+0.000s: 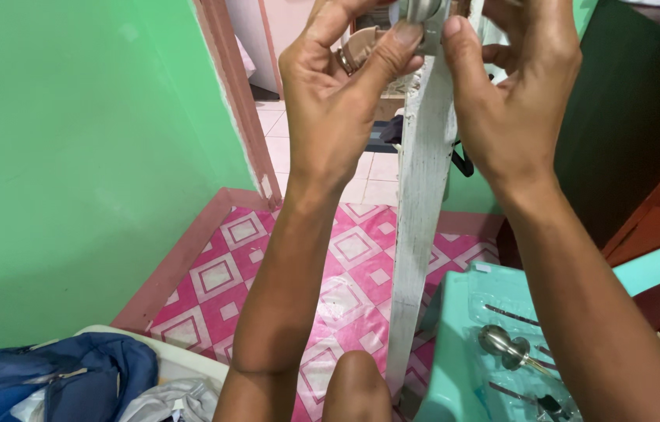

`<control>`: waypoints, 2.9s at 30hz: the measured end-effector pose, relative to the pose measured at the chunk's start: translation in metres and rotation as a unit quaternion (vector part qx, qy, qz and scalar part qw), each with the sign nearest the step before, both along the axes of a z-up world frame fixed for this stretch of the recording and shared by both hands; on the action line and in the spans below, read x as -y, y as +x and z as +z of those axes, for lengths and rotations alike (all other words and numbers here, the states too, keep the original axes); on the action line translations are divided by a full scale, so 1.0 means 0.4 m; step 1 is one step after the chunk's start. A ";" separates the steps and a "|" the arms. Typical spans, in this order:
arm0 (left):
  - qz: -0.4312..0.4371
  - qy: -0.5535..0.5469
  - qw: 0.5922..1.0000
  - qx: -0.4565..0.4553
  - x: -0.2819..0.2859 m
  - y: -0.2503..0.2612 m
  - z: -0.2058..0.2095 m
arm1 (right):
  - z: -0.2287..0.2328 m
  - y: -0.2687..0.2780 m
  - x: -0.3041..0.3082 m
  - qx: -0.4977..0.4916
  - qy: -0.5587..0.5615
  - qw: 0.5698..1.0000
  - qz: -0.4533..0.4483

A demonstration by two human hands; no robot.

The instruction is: The person assembles a door lock by connecting the handle, latch, and strike plate. They test the fit of the components against a door frame and consult the instruction card.

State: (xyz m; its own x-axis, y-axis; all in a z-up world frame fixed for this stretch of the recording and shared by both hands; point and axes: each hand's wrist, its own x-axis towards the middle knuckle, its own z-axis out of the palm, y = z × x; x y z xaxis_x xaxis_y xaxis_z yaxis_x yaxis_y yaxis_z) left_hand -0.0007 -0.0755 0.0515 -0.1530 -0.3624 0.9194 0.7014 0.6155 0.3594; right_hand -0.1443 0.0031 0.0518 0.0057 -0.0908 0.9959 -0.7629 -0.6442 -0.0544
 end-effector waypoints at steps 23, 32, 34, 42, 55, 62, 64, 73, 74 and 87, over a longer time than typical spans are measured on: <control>-0.119 0.152 0.974 0.123 -0.345 -0.046 -0.352 | -0.292 0.018 -0.375 0.120 0.167 0.951 -0.233; -0.308 0.326 0.878 0.168 -0.358 -0.138 -0.555 | -0.560 -0.101 -0.422 0.297 0.193 0.920 -0.169; -0.310 0.342 0.868 0.183 -0.375 -0.136 -0.583 | -0.589 -0.108 -0.429 0.348 0.197 0.906 -0.137; -0.355 0.468 0.797 0.142 -0.399 -0.176 -0.704 | -0.726 -0.189 -0.430 0.225 0.180 0.898 -0.332; -0.232 0.485 0.803 0.255 -0.411 -0.097 -0.915 | -1.009 -0.183 -0.585 0.509 0.457 0.711 -0.159; -0.190 0.517 0.785 0.284 -0.403 -0.085 -0.966 | -1.058 -0.121 -0.507 0.533 0.455 0.690 -0.182; -0.194 0.521 0.781 0.285 -0.403 -0.085 -0.975 | -1.052 -0.109 -0.504 0.483 0.469 0.704 -0.224; -0.197 0.526 0.772 0.297 -0.401 -0.080 -0.992 | -1.005 -0.099 -0.546 0.321 0.478 0.772 -0.271; -0.202 0.530 0.770 0.294 -0.399 -0.077 -0.994 | -0.999 -0.103 -0.557 0.300 0.468 0.790 -0.261; -0.201 0.529 0.760 0.320 -0.391 -0.067 -1.010 | -0.958 -0.158 -0.633 0.328 0.448 0.755 -0.348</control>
State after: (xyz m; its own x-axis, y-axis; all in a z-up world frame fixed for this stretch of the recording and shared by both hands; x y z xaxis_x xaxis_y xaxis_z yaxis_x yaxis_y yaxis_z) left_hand -0.0276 0.0808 -0.3525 -0.7394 -0.6529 -0.1643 0.2288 -0.4732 0.8507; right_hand -0.2073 0.2562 -0.3315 -0.8221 -0.4839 0.2998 -0.5190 0.4208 -0.7440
